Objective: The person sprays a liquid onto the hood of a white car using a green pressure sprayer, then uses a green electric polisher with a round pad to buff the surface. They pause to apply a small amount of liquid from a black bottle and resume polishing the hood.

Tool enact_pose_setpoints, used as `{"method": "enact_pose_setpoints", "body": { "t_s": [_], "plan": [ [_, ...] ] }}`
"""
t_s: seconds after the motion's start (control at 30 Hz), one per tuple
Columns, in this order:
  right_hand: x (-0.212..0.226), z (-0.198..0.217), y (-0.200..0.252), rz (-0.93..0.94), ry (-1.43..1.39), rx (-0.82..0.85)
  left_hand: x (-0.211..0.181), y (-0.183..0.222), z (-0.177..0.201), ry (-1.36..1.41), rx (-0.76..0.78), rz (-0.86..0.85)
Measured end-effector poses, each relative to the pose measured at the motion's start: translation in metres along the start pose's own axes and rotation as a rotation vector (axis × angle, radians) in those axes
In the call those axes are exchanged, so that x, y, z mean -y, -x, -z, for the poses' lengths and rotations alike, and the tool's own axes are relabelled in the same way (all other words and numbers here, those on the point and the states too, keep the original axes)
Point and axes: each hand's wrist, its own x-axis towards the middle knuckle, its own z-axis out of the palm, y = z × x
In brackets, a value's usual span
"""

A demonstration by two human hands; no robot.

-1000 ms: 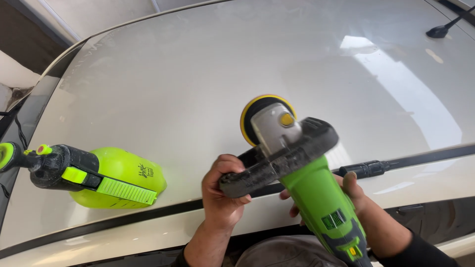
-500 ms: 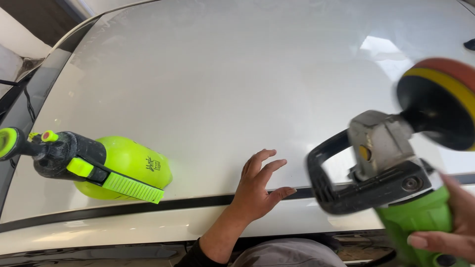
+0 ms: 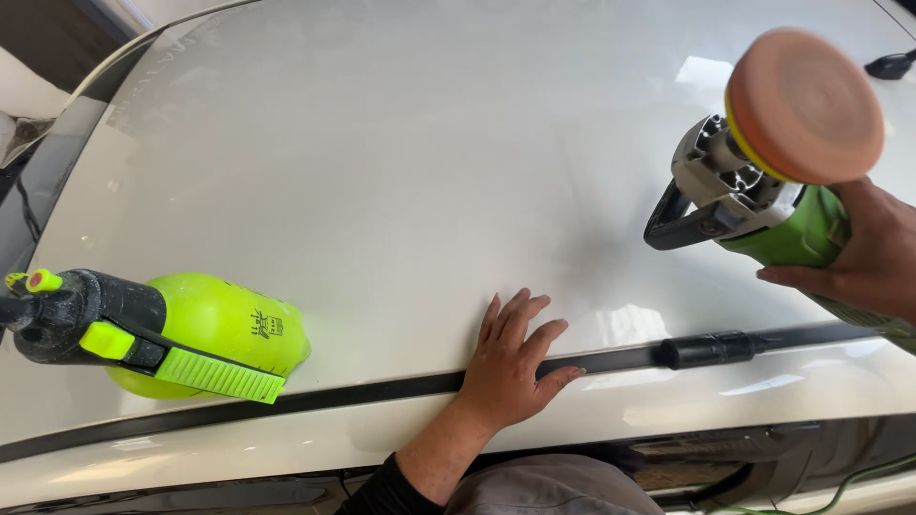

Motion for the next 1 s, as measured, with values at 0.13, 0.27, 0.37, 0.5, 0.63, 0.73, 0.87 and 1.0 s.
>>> {"method": "enact_pose_setpoints", "body": {
  "t_s": [0.13,0.27,0.37,0.5,0.63,0.73,0.87,1.0],
  "plan": [
    [-0.018,-0.018,-0.023,-0.151,0.130,0.088,0.001,0.000,-0.001,-0.032,0.011,-0.012],
    [-0.030,-0.037,-0.036,-0.194,0.198,0.114,-0.001,-0.003,0.001,-0.036,-0.001,0.000],
    [-0.029,-0.043,-0.039,-0.199,0.208,0.139,-0.001,-0.002,0.001,-0.021,-0.010,0.012],
    [-0.024,-0.044,-0.037,-0.182,0.234,0.134,-0.001,-0.003,0.001,-0.028,0.004,0.025],
    [-0.015,-0.044,-0.037,-0.237,0.298,0.196,-0.002,-0.005,0.001,-0.042,0.011,0.039],
    [-0.007,-0.040,-0.031,-0.223,0.237,0.186,-0.001,-0.004,-0.001,-0.061,-0.004,0.036],
    [-0.011,-0.044,-0.028,-0.248,0.226,0.161,0.000,-0.002,-0.003,-0.066,-0.002,0.041],
    [0.000,-0.045,-0.011,-0.173,0.271,0.058,-0.004,0.000,0.001,-0.055,-0.052,0.020]
  ]
}}
